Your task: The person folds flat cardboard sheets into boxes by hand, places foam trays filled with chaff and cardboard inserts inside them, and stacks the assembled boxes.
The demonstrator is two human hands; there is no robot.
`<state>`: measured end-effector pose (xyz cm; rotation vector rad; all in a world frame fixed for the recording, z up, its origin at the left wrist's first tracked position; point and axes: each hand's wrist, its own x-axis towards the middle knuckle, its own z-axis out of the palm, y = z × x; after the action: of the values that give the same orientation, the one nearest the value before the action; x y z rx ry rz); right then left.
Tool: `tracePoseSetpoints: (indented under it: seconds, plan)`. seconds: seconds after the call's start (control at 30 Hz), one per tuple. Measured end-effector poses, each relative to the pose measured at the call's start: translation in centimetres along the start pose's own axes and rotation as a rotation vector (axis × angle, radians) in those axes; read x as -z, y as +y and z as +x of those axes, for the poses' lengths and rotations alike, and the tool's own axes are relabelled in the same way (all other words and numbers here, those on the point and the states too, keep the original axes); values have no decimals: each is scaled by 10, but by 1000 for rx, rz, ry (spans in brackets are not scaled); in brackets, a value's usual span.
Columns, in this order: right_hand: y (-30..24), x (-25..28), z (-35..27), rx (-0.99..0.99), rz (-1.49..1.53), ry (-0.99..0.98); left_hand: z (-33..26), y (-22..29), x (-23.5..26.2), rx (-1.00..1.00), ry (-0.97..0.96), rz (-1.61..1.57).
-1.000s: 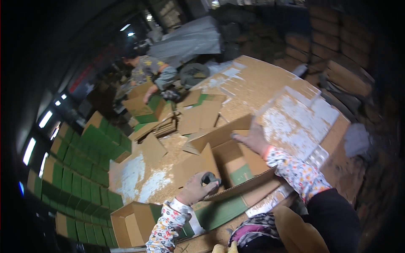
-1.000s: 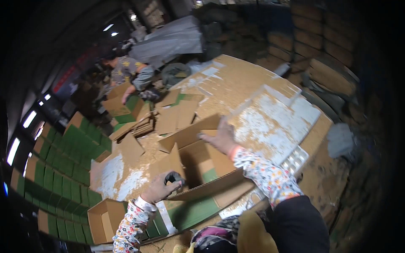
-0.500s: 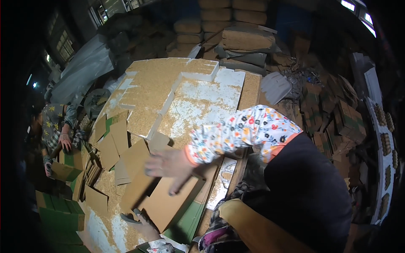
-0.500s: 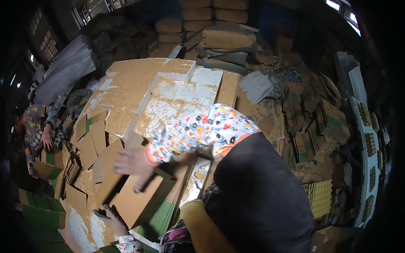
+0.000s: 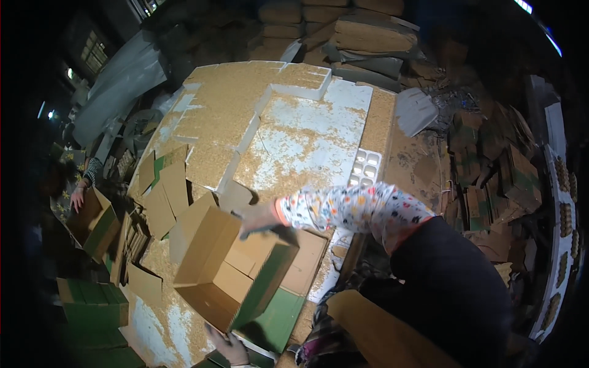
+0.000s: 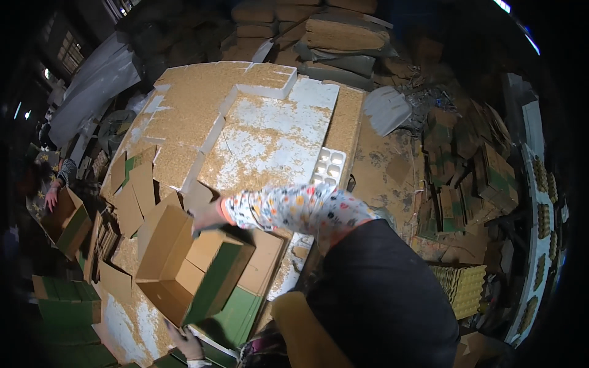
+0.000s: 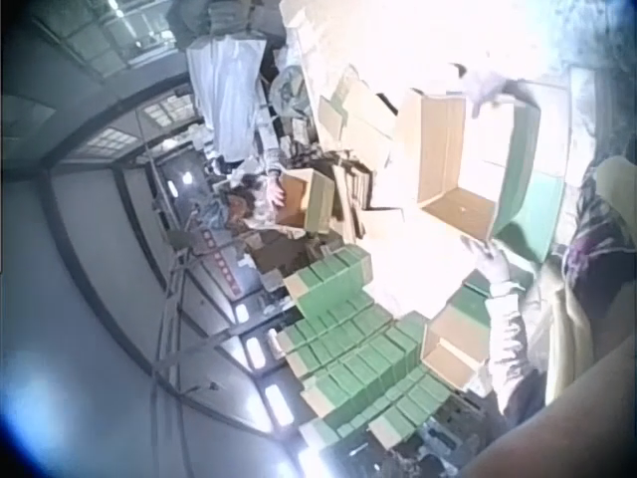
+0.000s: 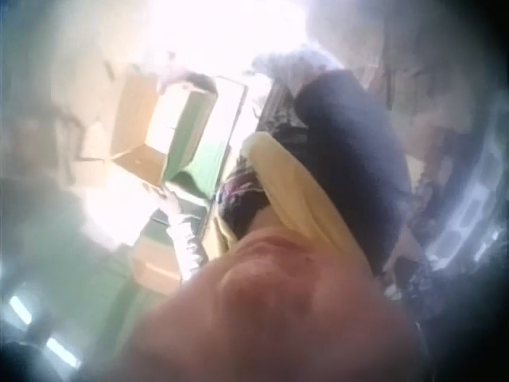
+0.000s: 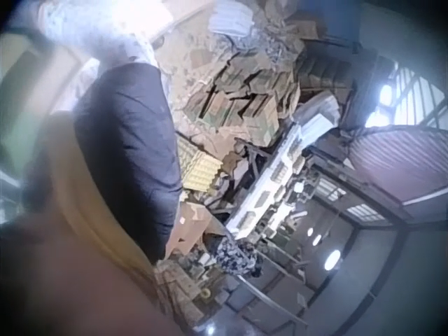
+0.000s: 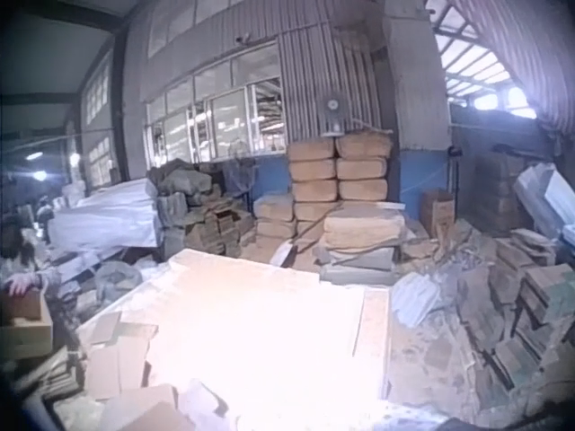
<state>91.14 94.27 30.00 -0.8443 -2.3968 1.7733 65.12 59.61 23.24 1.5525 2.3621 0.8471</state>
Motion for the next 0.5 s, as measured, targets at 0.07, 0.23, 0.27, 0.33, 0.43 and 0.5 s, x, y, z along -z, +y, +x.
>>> tracePoseSetpoints:
  seconds: [0.07, 0.23, 0.27, 0.33, 0.43, 0.5]
  plan:
    - [5, -47, 18, 0, -73, 161, 66, 63, 29, 276, 370, -804]
    - [68, -37, 46, 179, 831, -114, 110, 54, 36, 254, -6, 350]
    - [79, 5, 46, -233, 1232, -319, 105, 32, 42, 245, -39, 225]
    - [205, 55, 87, 71, 305, 371, 102, 34, 36, 114, -63, 402]
    - [285, 210, 65, -114, 20, 1306, 103, 95, 22, 194, -12, 547]
    - [367, 300, 64, -108, -143, 1759, 114, 118, 16, 298, -30, 628]
